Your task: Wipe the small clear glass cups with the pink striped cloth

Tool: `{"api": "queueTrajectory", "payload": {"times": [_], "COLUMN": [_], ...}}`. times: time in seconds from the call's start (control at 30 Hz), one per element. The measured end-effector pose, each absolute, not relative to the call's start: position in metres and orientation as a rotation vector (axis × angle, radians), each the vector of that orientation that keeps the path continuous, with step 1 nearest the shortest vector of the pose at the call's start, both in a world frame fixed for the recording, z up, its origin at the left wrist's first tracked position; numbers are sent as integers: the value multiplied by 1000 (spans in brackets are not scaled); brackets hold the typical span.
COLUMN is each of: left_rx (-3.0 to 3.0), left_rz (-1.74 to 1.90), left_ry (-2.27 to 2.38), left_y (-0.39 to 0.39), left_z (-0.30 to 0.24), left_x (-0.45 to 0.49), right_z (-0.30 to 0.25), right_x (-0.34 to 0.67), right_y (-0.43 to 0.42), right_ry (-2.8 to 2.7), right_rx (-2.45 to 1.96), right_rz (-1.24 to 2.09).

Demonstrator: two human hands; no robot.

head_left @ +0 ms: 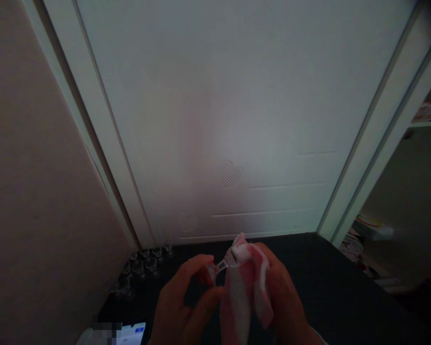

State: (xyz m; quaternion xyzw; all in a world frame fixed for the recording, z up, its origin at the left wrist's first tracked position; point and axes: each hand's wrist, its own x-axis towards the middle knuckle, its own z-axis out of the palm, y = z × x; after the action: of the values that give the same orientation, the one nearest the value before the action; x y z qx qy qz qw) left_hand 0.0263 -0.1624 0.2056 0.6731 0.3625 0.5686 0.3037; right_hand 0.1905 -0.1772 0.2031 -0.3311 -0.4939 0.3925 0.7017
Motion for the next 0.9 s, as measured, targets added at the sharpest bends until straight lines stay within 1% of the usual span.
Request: {"api": "queueTrajectory", "payload": {"times": [0.17,0.37,0.67,0.9], "left_rx": [1688,1636,1664,1700], "left_rz": [1476,1458,1414,1398], "left_ry": [915,864,911,938], "left_y": [-163,-163,-163,-162], "left_z": [209,214,214,214], "left_x": [26,26,24,23], "right_z": [207,199,204,206], "right_x": [198,196,192,191], "right_y": [-178,-176,-175,-177], "right_ry": [-1146,-1139,-1195,-1198], "right_rx": [-767,-679,-780,-767], "right_rz": [875,1076,898,890]}}
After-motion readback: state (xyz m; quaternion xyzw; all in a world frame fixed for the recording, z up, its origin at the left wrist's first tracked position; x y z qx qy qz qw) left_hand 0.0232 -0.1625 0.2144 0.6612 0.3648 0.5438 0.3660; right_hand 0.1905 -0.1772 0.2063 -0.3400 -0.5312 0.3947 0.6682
